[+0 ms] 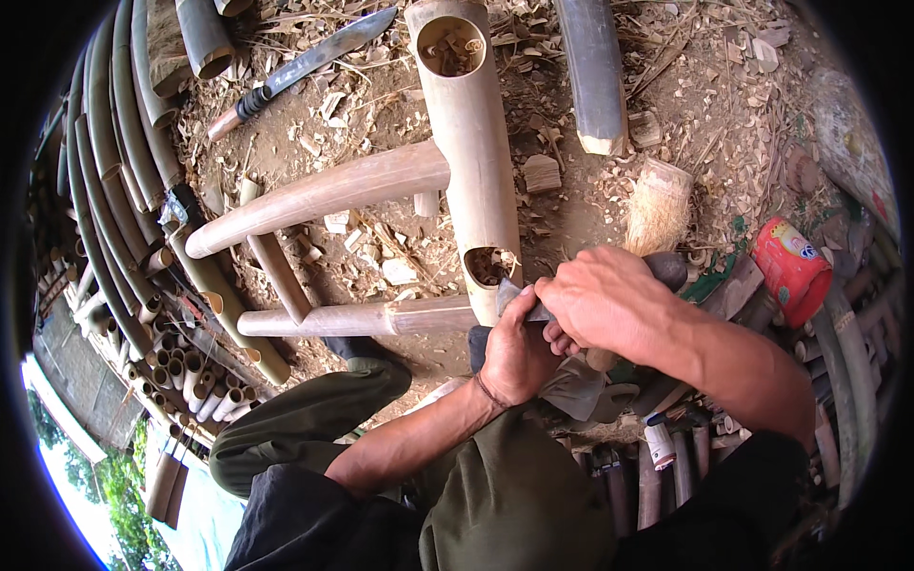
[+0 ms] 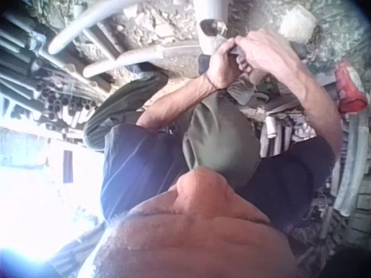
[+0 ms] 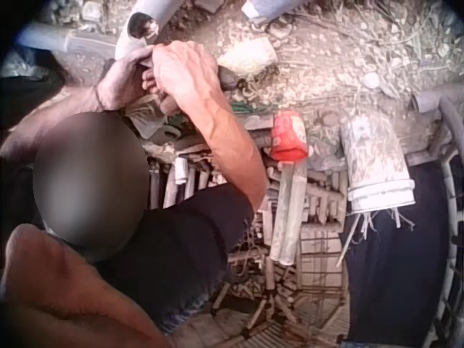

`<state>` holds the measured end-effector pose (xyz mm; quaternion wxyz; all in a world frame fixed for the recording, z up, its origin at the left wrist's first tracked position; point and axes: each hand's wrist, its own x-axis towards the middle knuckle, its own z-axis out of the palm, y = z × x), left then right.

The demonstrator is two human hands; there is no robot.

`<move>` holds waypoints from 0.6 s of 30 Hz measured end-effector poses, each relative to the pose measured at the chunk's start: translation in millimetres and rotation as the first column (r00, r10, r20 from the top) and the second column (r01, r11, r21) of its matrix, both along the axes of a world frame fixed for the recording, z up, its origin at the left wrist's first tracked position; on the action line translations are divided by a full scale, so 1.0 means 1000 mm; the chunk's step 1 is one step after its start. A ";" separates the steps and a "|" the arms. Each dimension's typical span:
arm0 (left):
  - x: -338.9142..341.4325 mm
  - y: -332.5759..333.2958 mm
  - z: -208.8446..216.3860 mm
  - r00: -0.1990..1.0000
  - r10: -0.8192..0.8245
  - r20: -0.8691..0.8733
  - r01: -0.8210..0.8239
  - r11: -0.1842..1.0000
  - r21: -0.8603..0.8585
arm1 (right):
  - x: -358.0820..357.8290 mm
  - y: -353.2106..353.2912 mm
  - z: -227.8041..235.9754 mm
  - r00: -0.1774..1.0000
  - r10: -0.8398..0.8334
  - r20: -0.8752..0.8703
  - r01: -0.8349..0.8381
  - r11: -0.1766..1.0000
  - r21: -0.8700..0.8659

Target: The person is assembling a bamboo structure, likely a chair or stool, by fitting bamboo poles into pre-drilled holes. They use a tape measure to check dimensions and a chisel to smooth the edges of the bamboo joints. The person works on the ground, surrounded by stacks of bamboo poles.

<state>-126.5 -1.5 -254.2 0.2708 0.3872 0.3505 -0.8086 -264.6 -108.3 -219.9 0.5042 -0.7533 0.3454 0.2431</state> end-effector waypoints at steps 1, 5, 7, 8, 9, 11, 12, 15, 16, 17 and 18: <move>0.002 -0.001 -0.002 0.999 0.005 0.034 -0.006 1.000 0.015 | 0.001 -0.010 -0.006 1.000 0.014 0.001 -0.014 0.997 0.072; 0.008 0.002 -0.004 0.965 -0.154 0.212 0.150 0.988 0.035 | 0.000 0.001 -0.011 0.991 -0.128 -0.037 0.133 0.965 0.225; 0.013 0.001 -0.003 0.869 -0.302 0.391 0.321 0.947 0.017 | 0.003 0.023 -0.012 0.963 -0.265 -0.049 0.269 0.935 0.230; 0.018 -0.002 -0.003 0.791 -0.428 0.438 0.473 0.881 0.007 | 0.004 0.041 -0.017 0.916 -0.399 -0.042 0.395 0.876 0.276; 0.026 -0.006 -0.001 0.687 -0.544 0.481 0.618 0.786 0.006 | 0.009 0.057 -0.017 0.865 -0.498 -0.064 0.493 0.820 0.291; 0.043 -0.004 -0.003 0.500 -0.652 0.570 0.811 0.584 -0.043 | 0.026 0.098 -0.019 0.699 -0.714 -0.034 0.691 0.663 0.286; 0.052 -0.004 -0.003 0.429 -0.661 0.615 0.880 0.461 -0.118 | 0.038 0.119 -0.025 0.578 -0.816 0.027 0.779 0.561 0.279; 0.081 -0.033 0.016 0.213 -0.686 0.695 0.956 0.001 -0.292 | 0.055 0.149 -0.023 0.504 -0.856 0.115 0.843 0.516 0.153; 0.086 -0.036 0.029 0.252 -0.676 0.692 0.953 0.047 -0.301 | 0.048 0.149 -0.017 0.501 -0.838 0.218 0.837 0.533 0.126; 0.089 -0.038 0.041 0.303 -0.646 0.701 0.943 0.099 -0.316 | 0.036 0.139 -0.014 0.482 -0.828 0.285 0.864 0.503 0.000; 0.092 -0.037 0.048 0.353 -0.621 0.700 0.929 0.143 -0.342 | 0.020 0.130 -0.006 0.462 -0.818 0.344 0.886 0.447 -0.125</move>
